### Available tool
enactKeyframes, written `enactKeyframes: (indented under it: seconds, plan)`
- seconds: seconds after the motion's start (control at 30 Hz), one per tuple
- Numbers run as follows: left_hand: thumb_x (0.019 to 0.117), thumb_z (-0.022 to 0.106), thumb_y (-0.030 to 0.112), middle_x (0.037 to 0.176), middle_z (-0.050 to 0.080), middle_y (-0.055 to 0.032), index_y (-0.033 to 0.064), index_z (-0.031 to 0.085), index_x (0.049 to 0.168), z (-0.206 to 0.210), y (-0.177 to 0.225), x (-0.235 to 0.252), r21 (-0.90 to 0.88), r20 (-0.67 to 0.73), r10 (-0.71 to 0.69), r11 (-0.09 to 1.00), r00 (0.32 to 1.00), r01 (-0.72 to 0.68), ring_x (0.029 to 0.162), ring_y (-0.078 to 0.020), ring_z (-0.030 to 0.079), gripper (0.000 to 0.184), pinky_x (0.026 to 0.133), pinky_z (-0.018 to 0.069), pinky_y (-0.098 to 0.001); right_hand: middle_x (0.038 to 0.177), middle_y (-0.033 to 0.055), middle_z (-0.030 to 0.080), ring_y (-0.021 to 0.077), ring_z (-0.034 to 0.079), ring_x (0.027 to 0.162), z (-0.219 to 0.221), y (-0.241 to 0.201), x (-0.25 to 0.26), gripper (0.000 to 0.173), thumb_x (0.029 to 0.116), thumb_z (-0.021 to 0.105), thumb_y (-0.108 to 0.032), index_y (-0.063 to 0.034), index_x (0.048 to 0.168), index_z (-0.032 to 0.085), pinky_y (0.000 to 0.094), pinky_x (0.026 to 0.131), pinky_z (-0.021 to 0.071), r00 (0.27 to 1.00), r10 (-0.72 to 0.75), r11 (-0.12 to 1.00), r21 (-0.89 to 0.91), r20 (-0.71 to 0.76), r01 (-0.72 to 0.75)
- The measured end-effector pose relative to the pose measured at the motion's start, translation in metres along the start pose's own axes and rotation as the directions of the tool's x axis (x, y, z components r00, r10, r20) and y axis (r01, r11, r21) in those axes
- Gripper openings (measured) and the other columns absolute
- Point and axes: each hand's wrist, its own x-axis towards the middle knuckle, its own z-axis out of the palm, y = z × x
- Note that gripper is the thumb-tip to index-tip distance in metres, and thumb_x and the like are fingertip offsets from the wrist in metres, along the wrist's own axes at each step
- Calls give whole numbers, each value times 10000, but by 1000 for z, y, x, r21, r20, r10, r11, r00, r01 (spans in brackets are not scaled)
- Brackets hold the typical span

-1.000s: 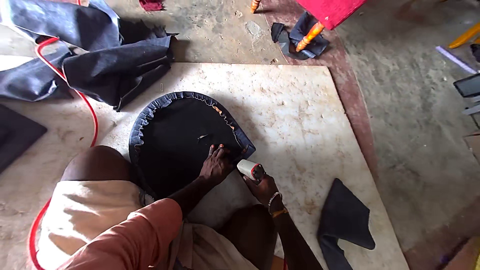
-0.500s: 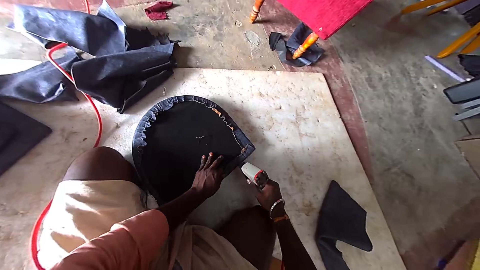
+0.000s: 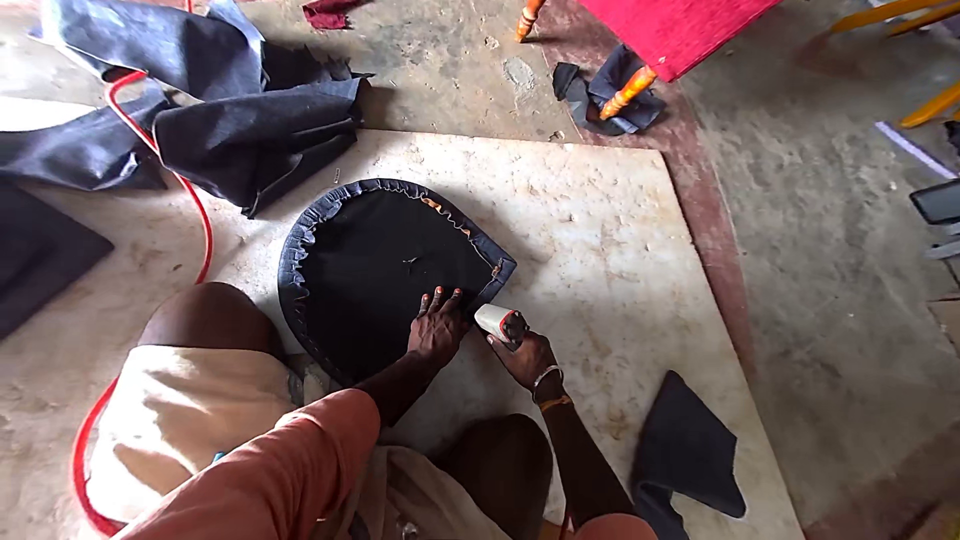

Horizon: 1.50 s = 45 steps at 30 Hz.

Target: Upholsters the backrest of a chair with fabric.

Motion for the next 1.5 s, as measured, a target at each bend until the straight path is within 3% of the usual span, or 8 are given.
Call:
enactKeyframes:
  seconds: [0.13, 0.33, 0.53, 0.83, 0.9, 1.07, 1.27, 1.5]
  plan:
    - [1052, 433, 519, 1734, 125, 13, 144, 690, 1291, -8, -13, -4, 27, 128, 116, 992, 985, -120, 1601, -305, -13, 514, 1281, 4, -557, 922, 147, 753, 290, 739, 919, 2, 14, -12, 573, 884, 674, -595, -49, 1037, 751, 510, 865, 569, 998, -48, 997, 53, -30, 49]
    - [1047, 493, 360, 1699, 257, 56, 110, 690, 1277, -14, -17, -1, -27, 112, 129, 992, 985, -127, 1598, -248, 94, 393, 1274, 168, -505, 953, 113, 760, 259, 736, 958, 13, 2, -14, 542, 887, 680, -595, -92, 1077, 749, 514, 890, 567, 999, -42, 995, 91, 33, 39]
    - [1013, 543, 510, 1733, 122, -38, 84, 698, 1262, -20, -27, -17, 32, 230, 177, 981, 957, -189, 1599, -318, -10, 516, 1283, 29, -540, 944, 74, 767, 202, 740, 939, 16, 9, -28, 505, 865, 692, -576, -112, 1053, 758, 471, 878, 580, 992, -122, 985, 124, -8, 122]
    - [1036, 517, 407, 1722, 185, -17, 92, 702, 1248, -12, -39, -25, -1, 188, 225, 973, 956, -229, 1602, -274, 35, 423, 1293, 63, -504, 979, 53, 768, 207, 737, 967, 19, -2, -41, 498, 885, 641, -592, -166, 1120, 744, 500, 870, 578, 985, -148, 988, 51, 88, 143]
    - [1021, 543, 450, 1740, 73, -26, 63, 642, 1338, -16, -37, -35, 18, 266, 189, 979, 945, -201, 1600, -294, -45, 510, 1282, 7, -546, 982, 43, 768, 207, 735, 971, 19, -2, -45, 481, 883, 642, -588, -183, 1122, 744, 515, 866, 577, 978, -175, 984, 68, 111, 168]
    - [969, 611, 299, 1729, 151, -33, 124, 125, 1660, -13, -40, -35, -99, 192, 123, 989, 974, -105, 1591, -281, 132, 863, 1259, 218, -503, 1041, 54, 761, 224, 726, 1016, 26, -16, -46, 497, 899, 618, -577, -192, 1198, 715, 526, 895, 566, 969, -142, 990, 38, 200, 137]
    - [1013, 561, 425, 1741, 60, -31, 54, 599, 1391, -17, -46, -52, 31, 311, 184, 979, 933, -203, 1600, -298, -42, 531, 1277, 12, -565, 1057, 48, 760, 222, 724, 1023, 21, -14, -56, 487, 892, 635, -561, -206, 1216, 709, 516, 896, 567, 956, -189, 981, 4, 224, 193]
    - [1015, 534, 313, 1724, 173, 23, 77, 489, 1501, -3, -58, -54, -63, 220, 189, 982, 957, -179, 1601, -216, 73, 542, 1291, 106, -468, 1081, 64, 750, 257, 719, 1030, 22, -25, -59, 495, 880, 648, -533, -214, 1258, 674, 549, 879, 560, 929, -164, 975, -89, 331, 204]
